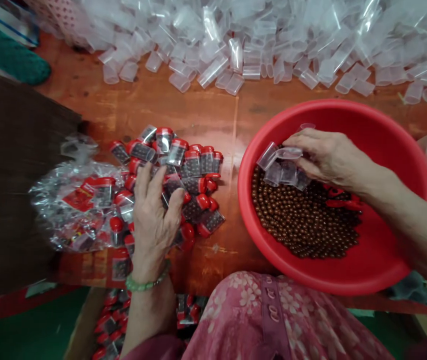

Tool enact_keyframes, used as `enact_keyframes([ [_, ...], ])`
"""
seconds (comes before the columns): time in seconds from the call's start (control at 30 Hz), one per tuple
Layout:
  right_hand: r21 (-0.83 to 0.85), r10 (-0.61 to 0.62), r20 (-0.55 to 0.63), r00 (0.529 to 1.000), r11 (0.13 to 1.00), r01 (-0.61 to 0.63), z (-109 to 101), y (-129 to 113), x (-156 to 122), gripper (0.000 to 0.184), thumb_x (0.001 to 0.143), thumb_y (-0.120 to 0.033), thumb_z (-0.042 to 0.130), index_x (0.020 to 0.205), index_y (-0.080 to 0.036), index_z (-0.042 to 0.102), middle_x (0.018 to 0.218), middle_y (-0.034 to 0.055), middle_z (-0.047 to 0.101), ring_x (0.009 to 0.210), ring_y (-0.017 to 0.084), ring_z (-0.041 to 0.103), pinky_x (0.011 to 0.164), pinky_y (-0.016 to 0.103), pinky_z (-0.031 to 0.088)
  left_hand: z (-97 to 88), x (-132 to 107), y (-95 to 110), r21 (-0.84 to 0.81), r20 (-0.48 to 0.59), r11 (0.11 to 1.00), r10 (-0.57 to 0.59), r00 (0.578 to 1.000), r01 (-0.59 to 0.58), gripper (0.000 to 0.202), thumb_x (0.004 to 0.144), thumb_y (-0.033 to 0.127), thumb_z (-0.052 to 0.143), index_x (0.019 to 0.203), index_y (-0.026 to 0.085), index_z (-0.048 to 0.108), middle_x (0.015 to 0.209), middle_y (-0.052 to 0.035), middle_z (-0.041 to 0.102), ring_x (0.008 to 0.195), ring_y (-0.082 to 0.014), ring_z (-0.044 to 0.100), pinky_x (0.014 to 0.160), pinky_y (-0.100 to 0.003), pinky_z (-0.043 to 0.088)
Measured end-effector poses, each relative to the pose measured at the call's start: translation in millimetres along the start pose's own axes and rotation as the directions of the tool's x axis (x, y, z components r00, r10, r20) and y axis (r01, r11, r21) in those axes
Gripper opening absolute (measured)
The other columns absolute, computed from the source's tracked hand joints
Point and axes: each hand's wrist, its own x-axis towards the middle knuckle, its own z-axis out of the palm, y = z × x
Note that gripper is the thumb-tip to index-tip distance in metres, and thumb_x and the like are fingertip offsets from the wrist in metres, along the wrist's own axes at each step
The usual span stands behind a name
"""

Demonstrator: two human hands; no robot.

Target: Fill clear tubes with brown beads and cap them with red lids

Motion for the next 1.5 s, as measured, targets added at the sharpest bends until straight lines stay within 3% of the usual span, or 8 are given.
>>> enact_keyframes([
  [0.3,-0.464,0.100,0.344,0.934,0.883,0.076,23.6,-64.4,-67.4,0.029,0.093,-0.009,0.041,0.105,-0.013,0.067,0.086,0.0152,0.071,0.073,0.025,0.064,0.066,0.037,0.044,25.7,-31.2,84.7,-0.414,-0.044,0.815,0.427,0.903,-0.406,0.059,0.095,0.043,0.062,0.150,0.030,0.045,0.153,-0.0110,0.054,0.147,-0.0328,0.047,0.120,-0.058,0.042],
  [0.53,-0.417,-0.045,0.300,0.953,0.892,0.174,55.5,-67.3,-89.2,0.054,0.082,-0.004,0.050,0.135,0.002,0.054,0.107,0.0202,0.070,0.084,0.028,0.067,0.075,0.038,0.053,56.0,-47.7,110.0,-0.527,-0.141,0.760,0.364,0.921,-0.381,0.055,0.100,0.034,0.051,0.152,0.020,0.038,0.154,-0.0201,0.050,0.156,-0.0313,0.031,0.124,-0.061,0.033],
  [0.7,-0.357,-0.046,0.321,0.946,0.919,0.166,42.9,-58.2,-93.4,0.037,0.080,0.000,0.050,0.110,-0.013,0.067,0.091,0.0145,0.071,0.070,0.026,0.066,0.062,0.037,0.051,52.3,-45.9,92.0,-0.482,-0.140,0.804,0.321,0.937,-0.348,0.044,0.104,0.031,0.041,0.146,0.021,0.046,0.146,-0.0168,0.058,0.143,-0.0270,0.051,0.115,-0.051,0.047],
  [0.83,-0.388,0.000,0.321,0.947,0.912,0.131,35.4,-50.3,-93.5,0.027,0.077,0.003,0.048,0.083,-0.017,0.066,0.076,0.0131,0.068,0.061,0.025,0.063,0.057,0.038,0.048,38.7,-21.6,52.1,-0.054,-0.191,0.980,0.180,0.965,-0.193,0.027,0.097,0.024,0.056,0.122,0.018,0.065,0.114,-0.0128,0.069,0.111,-0.0277,0.062,0.099,-0.050,0.052],
  [0.93,-0.384,0.032,0.346,0.938,0.917,0.110,45.2,-53.9,-81.7,0.028,0.076,0.004,0.046,0.079,-0.017,0.064,0.072,0.0106,0.064,0.061,0.024,0.062,0.056,0.035,0.046,30.1,-4.6,27.2,0.139,0.046,0.975,0.168,0.985,-0.173,0.028,0.094,0.016,0.051,0.116,0.016,0.068,0.114,-0.0146,0.069,0.110,-0.0314,0.058,0.097,-0.053,0.051],
  [1.1,-0.305,0.011,0.408,0.913,0.944,0.125,61.0,-68.9,-55.5,0.026,0.075,0.004,0.048,0.080,-0.016,0.063,0.075,0.0095,0.062,0.059,0.021,0.060,0.056,0.033,0.044,21.9,9.0,14.1,0.269,0.334,0.904,0.237,0.912,-0.333,0.045,0.087,0.004,0.046,0.129,0.010,0.061,0.130,-0.0190,0.064,0.116,-0.0352,0.056,0.097,-0.053,0.052],
  [1.33,0.083,-0.014,0.341,0.940,0.996,-0.016,55.7,-55.8,-52.3,0.012,0.093,-0.016,0.052,0.102,-0.015,0.061,0.093,0.0103,0.069,0.077,0.022,0.070,0.070,0.032,0.054,20.3,26.6,6.8,0.242,0.427,0.885,0.270,0.863,-0.397,0.033,0.088,0.010,0.051,0.118,0.014,0.065,0.120,-0.0175,0.066,0.107,-0.0350,0.057,0.091,-0.052,0.053],
  [1.5,0.431,0.024,0.320,0.947,0.887,-0.168,38.7,-55.9,-48.6,0.031,0.095,-0.028,0.059,0.124,-0.016,0.056,0.097,0.0062,0.072,0.081,0.018,0.069,0.076,0.030,0.056,23.1,29.0,1.3,0.282,0.420,0.858,0.293,0.859,-0.430,0.031,0.092,0.020,0.052,0.120,0.014,0.062,0.115,-0.0166,0.069,0.103,-0.0366,0.057,0.089,-0.052,0.050],
])
